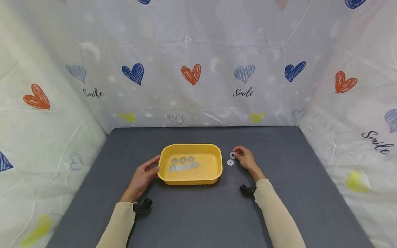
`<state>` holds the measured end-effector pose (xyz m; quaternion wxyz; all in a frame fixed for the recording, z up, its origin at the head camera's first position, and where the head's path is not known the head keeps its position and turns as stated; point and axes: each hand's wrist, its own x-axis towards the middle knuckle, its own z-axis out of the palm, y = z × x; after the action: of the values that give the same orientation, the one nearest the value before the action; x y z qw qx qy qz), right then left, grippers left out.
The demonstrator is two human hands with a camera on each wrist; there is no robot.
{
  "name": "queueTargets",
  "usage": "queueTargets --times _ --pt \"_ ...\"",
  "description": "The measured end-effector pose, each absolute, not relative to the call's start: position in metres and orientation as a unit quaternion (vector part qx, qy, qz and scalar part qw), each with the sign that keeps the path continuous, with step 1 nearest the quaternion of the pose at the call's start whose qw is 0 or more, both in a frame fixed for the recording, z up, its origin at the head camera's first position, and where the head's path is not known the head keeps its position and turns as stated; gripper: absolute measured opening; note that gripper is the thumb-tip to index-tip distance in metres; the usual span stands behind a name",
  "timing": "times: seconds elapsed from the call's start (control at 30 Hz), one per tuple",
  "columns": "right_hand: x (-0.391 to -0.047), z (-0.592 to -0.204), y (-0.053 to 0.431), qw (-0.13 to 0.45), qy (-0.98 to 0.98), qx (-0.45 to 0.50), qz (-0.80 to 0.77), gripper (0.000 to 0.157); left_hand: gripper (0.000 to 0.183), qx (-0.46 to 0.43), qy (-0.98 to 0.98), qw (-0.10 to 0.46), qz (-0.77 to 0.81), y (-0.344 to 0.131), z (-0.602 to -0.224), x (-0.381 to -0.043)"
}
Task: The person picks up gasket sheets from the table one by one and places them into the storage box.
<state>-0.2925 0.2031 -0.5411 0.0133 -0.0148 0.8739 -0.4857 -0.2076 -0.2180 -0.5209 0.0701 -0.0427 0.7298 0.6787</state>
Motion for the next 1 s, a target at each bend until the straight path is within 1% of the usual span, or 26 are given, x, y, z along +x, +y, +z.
queueTargets --times 0.13,0.3,0.67,1.0 --pt "-0.288 -0.541 0.204 -0.004 0.853 0.011 -0.521 0.023 0.054 -0.04 0.734 0.076 0.674 -0.219 -0.523 -0.203" --pt "-0.285 -0.534 0.202 -0.024 0.832 0.026 -0.553 0.026 0.054 -0.042 0.733 0.066 0.675 -0.22 -0.521 -0.202" --pt "-0.276 -0.515 0.193 0.001 0.814 0.045 -0.58 0.029 0.053 -0.043 0.734 0.066 0.674 -0.219 -0.52 -0.205" --pt "-0.265 -0.5 0.19 0.007 0.822 0.048 -0.567 0.027 0.054 -0.052 0.735 0.069 0.672 -0.217 -0.52 -0.204"
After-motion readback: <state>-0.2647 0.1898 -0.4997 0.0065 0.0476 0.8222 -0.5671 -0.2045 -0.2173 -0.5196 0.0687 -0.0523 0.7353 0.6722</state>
